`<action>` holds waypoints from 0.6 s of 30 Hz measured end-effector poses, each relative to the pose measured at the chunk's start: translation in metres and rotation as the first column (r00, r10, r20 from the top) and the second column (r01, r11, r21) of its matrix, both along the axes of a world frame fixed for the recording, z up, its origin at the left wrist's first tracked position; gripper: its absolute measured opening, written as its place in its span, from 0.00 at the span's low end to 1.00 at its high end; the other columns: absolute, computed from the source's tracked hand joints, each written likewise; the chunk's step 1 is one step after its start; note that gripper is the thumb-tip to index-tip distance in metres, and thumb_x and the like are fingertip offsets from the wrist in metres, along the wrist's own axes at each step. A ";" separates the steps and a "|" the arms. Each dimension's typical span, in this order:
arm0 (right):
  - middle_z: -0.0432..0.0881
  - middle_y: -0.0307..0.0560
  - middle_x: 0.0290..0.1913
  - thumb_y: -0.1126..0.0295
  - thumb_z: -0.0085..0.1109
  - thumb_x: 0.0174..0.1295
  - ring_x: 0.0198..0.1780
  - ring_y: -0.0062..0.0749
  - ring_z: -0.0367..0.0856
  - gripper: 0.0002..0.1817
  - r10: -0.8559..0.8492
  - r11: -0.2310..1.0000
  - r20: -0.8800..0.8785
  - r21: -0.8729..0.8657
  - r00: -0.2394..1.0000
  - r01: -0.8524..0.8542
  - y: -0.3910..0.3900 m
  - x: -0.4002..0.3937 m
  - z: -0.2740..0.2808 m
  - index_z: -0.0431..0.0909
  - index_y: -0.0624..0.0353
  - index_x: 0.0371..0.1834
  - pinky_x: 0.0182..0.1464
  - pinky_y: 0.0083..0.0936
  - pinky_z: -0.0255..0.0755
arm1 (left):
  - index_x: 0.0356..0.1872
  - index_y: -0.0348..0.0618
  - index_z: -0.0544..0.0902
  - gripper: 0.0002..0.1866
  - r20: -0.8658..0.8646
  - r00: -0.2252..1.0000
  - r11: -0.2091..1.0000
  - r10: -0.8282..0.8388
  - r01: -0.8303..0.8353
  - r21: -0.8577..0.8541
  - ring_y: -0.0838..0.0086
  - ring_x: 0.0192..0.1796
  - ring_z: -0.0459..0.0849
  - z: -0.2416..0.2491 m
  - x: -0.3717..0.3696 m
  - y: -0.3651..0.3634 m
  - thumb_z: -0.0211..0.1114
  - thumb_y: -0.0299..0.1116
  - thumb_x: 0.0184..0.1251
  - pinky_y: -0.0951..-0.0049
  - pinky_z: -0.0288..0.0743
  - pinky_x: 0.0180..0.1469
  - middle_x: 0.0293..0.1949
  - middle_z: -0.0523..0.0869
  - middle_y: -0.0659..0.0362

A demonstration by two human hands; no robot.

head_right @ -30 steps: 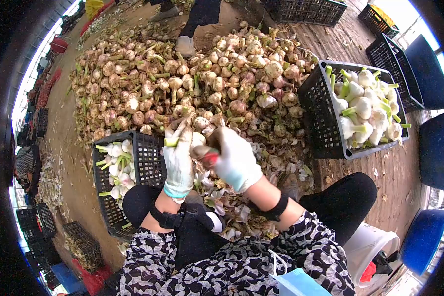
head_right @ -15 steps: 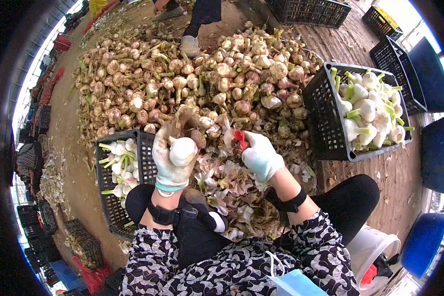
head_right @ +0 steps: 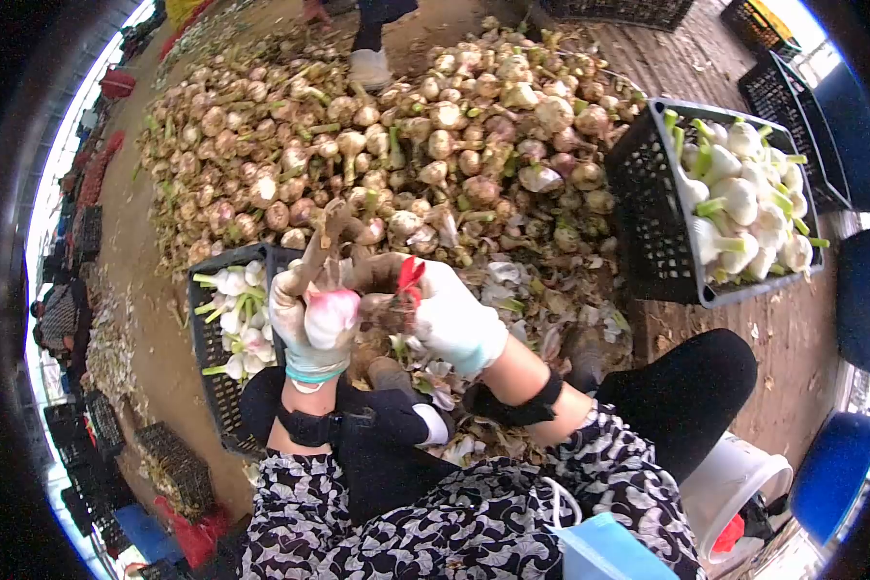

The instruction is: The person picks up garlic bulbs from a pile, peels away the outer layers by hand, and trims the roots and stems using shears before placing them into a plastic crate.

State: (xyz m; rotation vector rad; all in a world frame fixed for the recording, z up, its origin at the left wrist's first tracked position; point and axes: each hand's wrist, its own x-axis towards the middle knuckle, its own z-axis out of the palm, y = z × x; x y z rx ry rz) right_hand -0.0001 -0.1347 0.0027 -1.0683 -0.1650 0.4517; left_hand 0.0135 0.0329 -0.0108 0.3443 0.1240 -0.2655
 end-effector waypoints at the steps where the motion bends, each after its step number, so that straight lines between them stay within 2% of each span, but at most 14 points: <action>1: 0.82 0.41 0.44 0.67 0.64 0.57 0.42 0.19 0.77 0.20 0.044 0.999 -0.002 -0.025 0.999 -0.044 -0.004 0.000 -0.001 0.76 0.66 0.50 0.47 0.19 0.71 | 0.65 0.28 0.62 0.30 -0.020 0.999 0.993 0.031 -0.033 -0.114 0.49 0.63 0.69 0.001 0.001 0.001 0.48 0.36 0.64 0.46 0.74 0.56 0.64 0.69 0.45; 3: 0.82 0.40 0.45 0.70 0.60 0.59 0.42 0.17 0.77 0.17 0.014 1.000 0.075 0.002 0.997 -0.014 -0.005 -0.001 -0.015 0.75 0.66 0.51 0.46 0.17 0.71 | 0.64 0.27 0.63 0.29 0.148 0.987 0.992 -0.062 0.044 0.120 0.52 0.64 0.70 0.008 0.002 -0.002 0.47 0.34 0.64 0.49 0.69 0.62 0.64 0.69 0.46; 5: 0.82 0.38 0.42 0.71 0.59 0.60 0.41 0.17 0.78 0.16 0.030 0.995 -0.098 0.094 0.995 -0.021 -0.008 -0.001 0.001 0.75 0.65 0.51 0.45 0.18 0.72 | 0.64 0.28 0.64 0.29 0.168 0.983 0.992 -0.074 0.056 0.112 0.55 0.63 0.71 0.013 0.002 -0.006 0.47 0.33 0.62 0.54 0.67 0.64 0.63 0.70 0.45; 6: 0.81 0.39 0.42 0.69 0.59 0.59 0.40 0.19 0.78 0.17 -0.013 1.000 -0.098 0.000 0.995 0.013 -0.007 -0.001 -0.005 0.75 0.65 0.50 0.45 0.20 0.73 | 0.64 0.28 0.64 0.30 0.187 0.978 0.992 -0.088 0.069 0.105 0.58 0.61 0.73 0.014 0.003 -0.007 0.47 0.32 0.59 0.59 0.64 0.66 0.61 0.72 0.44; 7: 0.81 0.39 0.42 0.69 0.59 0.59 0.40 0.19 0.78 0.17 -0.013 1.000 -0.099 0.002 0.995 0.013 -0.007 0.000 -0.006 0.75 0.65 0.50 0.45 0.20 0.73 | 0.64 0.28 0.64 0.30 0.185 0.979 0.992 -0.088 0.069 0.107 0.58 0.61 0.73 0.013 0.002 -0.008 0.47 0.32 0.59 0.59 0.64 0.66 0.61 0.72 0.44; 8: 0.81 0.40 0.42 0.66 0.59 0.61 0.42 0.21 0.79 0.19 -0.025 1.000 -0.086 -0.012 0.996 0.024 -0.007 0.000 -0.008 0.73 0.64 0.52 0.46 0.22 0.73 | 0.63 0.28 0.65 0.30 0.226 0.973 0.947 -0.047 -0.028 0.319 0.59 0.62 0.72 0.011 0.001 -0.009 0.47 0.33 0.59 0.60 0.61 0.67 0.61 0.72 0.44; 10: 0.80 0.41 0.40 0.63 0.58 0.63 0.43 0.22 0.78 0.20 -0.009 0.999 0.019 -0.052 1.000 0.010 -0.010 -0.001 -0.014 0.71 0.63 0.53 0.46 0.22 0.73 | 0.62 0.27 0.66 0.29 0.332 0.943 0.707 -0.004 -0.232 0.668 0.60 0.64 0.70 0.007 0.000 -0.011 0.47 0.34 0.59 0.62 0.54 0.70 0.61 0.72 0.44; 11: 0.80 0.41 0.39 0.62 0.58 0.64 0.44 0.23 0.78 0.20 -0.002 0.997 0.072 -0.072 0.997 0.007 -0.012 -0.001 -0.017 0.70 0.63 0.53 0.46 0.23 0.73 | 0.62 0.27 0.66 0.29 0.333 0.943 0.708 -0.005 -0.232 0.667 0.60 0.64 0.70 0.005 0.002 -0.010 0.47 0.34 0.59 0.62 0.54 0.70 0.61 0.72 0.44; 13: 0.80 0.40 0.39 0.60 0.58 0.64 0.43 0.21 0.76 0.20 0.107 0.992 -0.072 0.072 0.992 -0.102 -0.009 -0.006 -0.013 0.72 0.63 0.51 0.44 0.22 0.72 | 0.62 0.28 0.67 0.29 0.302 0.952 0.884 0.057 -0.189 0.429 0.63 0.60 0.74 0.006 0.007 -0.003 0.45 0.33 0.59 0.65 0.63 0.65 0.60 0.74 0.47; 14: 0.80 0.40 0.39 0.67 0.57 0.62 0.40 0.21 0.75 0.14 0.134 0.952 0.081 -0.289 0.988 -0.105 0.003 0.002 -0.035 0.74 0.62 0.47 0.41 0.21 0.70 | 0.63 0.29 0.67 0.29 0.274 0.955 0.938 0.110 -0.191 0.289 0.64 0.56 0.76 0.010 0.010 0.002 0.44 0.33 0.60 0.67 0.69 0.61 0.59 0.75 0.49; 15: 0.80 0.42 0.37 0.74 0.54 0.56 0.38 0.23 0.74 0.12 0.326 0.822 0.017 -0.499 0.945 -0.274 -0.014 0.003 -0.050 0.75 0.62 0.44 0.39 0.24 0.70 | 0.62 0.32 0.68 0.28 0.270 0.927 0.825 0.262 -0.360 0.435 0.67 0.51 0.79 0.019 0.007 0.007 0.43 0.34 0.61 0.67 0.76 0.51 0.57 0.77 0.50; 16: 0.82 0.57 0.37 0.67 0.55 0.56 0.41 0.35 0.80 0.16 0.359 0.699 -0.052 -0.647 0.932 -0.305 -0.017 0.003 -0.047 0.75 0.64 0.45 0.44 0.29 0.72 | 0.61 0.34 0.70 0.26 0.395 0.827 0.421 0.401 -0.549 0.722 0.68 0.47 0.80 0.025 0.010 0.018 0.44 0.31 0.61 0.66 0.79 0.44 0.56 0.78 0.48; 17: 0.81 0.62 0.41 0.67 0.55 0.55 0.47 0.45 0.80 0.16 0.378 0.401 -0.017 -0.899 0.926 -0.180 -0.022 0.001 -0.091 0.77 0.64 0.44 0.50 0.35 0.72 | 0.60 0.39 0.73 0.25 0.534 0.747 0.078 0.397 -0.607 0.791 0.69 0.44 0.79 0.032 0.004 0.032 0.47 0.28 0.59 0.68 0.78 0.44 0.51 0.77 0.48; 18: 0.80 0.62 0.44 0.65 0.55 0.55 0.50 0.51 0.78 0.16 0.375 0.149 -0.050 -0.982 0.926 -0.113 -0.036 0.005 -0.108 0.77 0.63 0.44 0.52 0.37 0.73 | 0.58 0.44 0.76 0.24 0.638 0.666 -0.293 0.387 -0.567 0.770 0.69 0.42 0.77 0.040 -0.002 0.046 0.49 0.26 0.58 0.70 0.78 0.43 0.47 0.76 0.48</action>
